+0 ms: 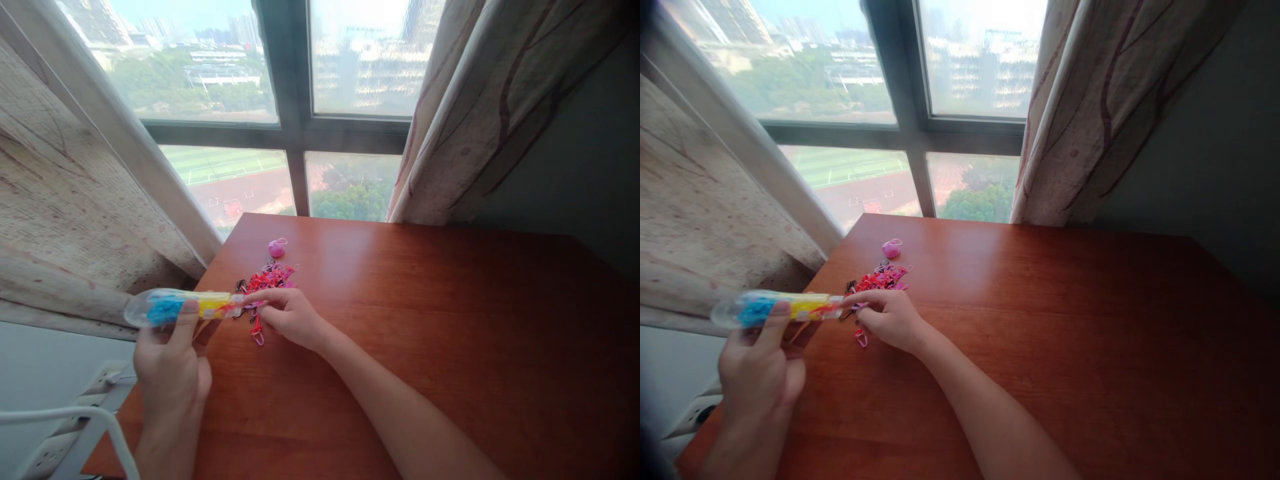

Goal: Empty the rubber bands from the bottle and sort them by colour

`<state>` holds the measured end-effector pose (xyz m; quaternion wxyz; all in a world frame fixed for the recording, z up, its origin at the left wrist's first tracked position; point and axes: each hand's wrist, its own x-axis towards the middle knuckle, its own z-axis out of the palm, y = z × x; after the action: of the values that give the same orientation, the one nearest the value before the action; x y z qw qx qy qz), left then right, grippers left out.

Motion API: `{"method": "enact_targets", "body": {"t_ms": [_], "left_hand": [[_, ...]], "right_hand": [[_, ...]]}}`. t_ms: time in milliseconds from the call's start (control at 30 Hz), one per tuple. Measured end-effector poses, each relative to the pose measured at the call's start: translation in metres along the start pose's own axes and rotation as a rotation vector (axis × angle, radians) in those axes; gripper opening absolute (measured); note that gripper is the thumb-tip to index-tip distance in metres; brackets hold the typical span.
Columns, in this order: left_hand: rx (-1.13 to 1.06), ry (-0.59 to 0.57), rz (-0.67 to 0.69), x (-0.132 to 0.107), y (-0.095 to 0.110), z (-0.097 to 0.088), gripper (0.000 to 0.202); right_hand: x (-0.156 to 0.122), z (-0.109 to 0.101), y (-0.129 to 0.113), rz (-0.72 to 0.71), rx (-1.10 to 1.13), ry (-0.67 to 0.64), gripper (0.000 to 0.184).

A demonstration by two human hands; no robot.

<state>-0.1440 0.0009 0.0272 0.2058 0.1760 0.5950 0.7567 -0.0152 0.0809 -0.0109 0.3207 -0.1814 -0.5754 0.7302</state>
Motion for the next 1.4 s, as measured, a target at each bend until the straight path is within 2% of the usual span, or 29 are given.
{"method": "enact_targets", "body": {"t_ms": [133, 267, 367, 467, 667, 867, 1000, 1200, 1300, 1400], "left_hand": [[-0.135, -0.030, -0.170, -0.002, -0.002, 0.002, 0.024], [-0.124, -0.116, -0.226, -0.008, -0.006, 0.007, 0.033], [-0.059, -0.157, -0.161, -0.011, -0.006, 0.010, 0.039], [0.026, -0.120, -0.074, -0.010, -0.003, 0.011, 0.041], [0.096, -0.050, 0.008, -0.002, 0.000, 0.008, 0.040], [0.092, 0.016, 0.049, 0.000, 0.003, 0.006, 0.041], [0.129, 0.080, 0.134, 0.002, 0.004, 0.001, 0.039], [0.525, 0.120, 0.445, -0.004, 0.001, -0.012, 0.048], [0.726, 0.093, 0.479, -0.007, 0.001, -0.014, 0.048], [0.805, 0.095, 0.524, -0.007, 0.004, -0.012, 0.050]], "right_hand": [[-0.004, 0.008, -0.003, 0.054, 0.196, -0.133, 0.055], [-0.006, 0.009, -0.003, 0.161, 0.326, -0.296, 0.069], [-0.006, 0.006, -0.002, 0.169, 0.177, -0.329, 0.066], [-0.004, 0.003, -0.002, 0.156, -0.007, -0.289, 0.064], [-0.004, 0.002, -0.006, 0.280, 0.147, -0.320, 0.063], [-0.005, 0.002, -0.010, 0.316, 0.282, -0.271, 0.055], [-0.003, 0.000, -0.011, 0.327, 0.191, -0.199, 0.043], [0.002, -0.003, -0.001, 0.147, -0.071, 0.036, 0.031], [0.002, -0.005, 0.004, 0.084, -0.149, 0.103, 0.026], [0.003, -0.006, 0.004, 0.068, -0.170, 0.147, 0.026]]}}
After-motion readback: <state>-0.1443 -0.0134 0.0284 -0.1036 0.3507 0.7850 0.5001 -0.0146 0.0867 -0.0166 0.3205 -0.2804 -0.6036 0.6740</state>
